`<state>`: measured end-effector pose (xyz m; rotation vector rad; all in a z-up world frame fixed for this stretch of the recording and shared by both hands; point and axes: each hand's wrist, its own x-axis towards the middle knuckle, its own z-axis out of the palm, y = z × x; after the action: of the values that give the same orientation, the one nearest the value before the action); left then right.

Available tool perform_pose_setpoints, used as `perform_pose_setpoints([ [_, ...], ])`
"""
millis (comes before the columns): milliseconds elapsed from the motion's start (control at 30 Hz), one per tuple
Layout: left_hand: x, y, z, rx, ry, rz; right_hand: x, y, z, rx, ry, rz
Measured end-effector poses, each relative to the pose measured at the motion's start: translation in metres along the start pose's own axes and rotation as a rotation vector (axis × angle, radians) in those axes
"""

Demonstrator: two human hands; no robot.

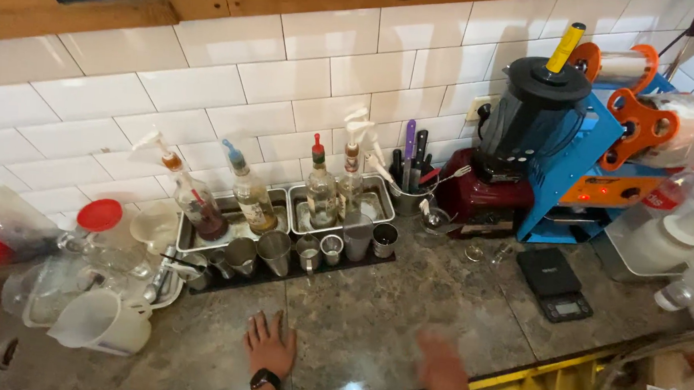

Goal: Cleaning a coffee shop counter with a cloth.

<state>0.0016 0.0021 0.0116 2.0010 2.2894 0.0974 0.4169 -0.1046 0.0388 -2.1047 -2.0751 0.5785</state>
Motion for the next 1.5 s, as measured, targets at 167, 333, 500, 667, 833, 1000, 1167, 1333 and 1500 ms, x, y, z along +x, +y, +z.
perform_pose_setpoints([
  [167, 0.005, -0.001, 0.01, -0.055, 0.082, 0.018, 0.088, 0.082, 0.031, -0.257, 0.113, 0.235],
  [333, 0.004, -0.006, 0.021, -0.027, 0.2, 0.037, 0.094, -0.05, -0.002, -0.199, 0.472, -0.028],
  [500, 0.004, -0.013, 0.031, -0.007, 0.202, 0.079, 0.002, -0.124, -0.05, -0.166, -0.416, -0.249],
  [667, 0.003, -0.009, 0.027, -0.032, 0.278, 0.063, -0.009, 0.001, -0.016, 0.012, -0.14, -0.208],
  [833, 0.003, -0.007, 0.017, -0.052, 0.113, 0.032, 0.041, 0.102, 0.002, -0.232, 0.137, 0.243],
  [1000, 0.001, -0.008, 0.011, -0.1, 0.104, 0.053, 0.094, 0.031, 0.007, -0.069, 0.43, 0.315],
  [1167, 0.004, -0.01, 0.02, -0.11, 0.229, 0.059, 0.034, -0.136, -0.059, -0.134, -0.026, -0.045],
  [1333, 0.0, -0.01, 0.027, -0.13, 0.315, 0.069, -0.006, -0.042, -0.004, -0.269, -0.367, -0.269],
  [1500, -0.002, -0.009, 0.025, -0.115, 0.368, 0.09, 0.048, 0.064, 0.018, -0.248, 0.312, -0.13],
])
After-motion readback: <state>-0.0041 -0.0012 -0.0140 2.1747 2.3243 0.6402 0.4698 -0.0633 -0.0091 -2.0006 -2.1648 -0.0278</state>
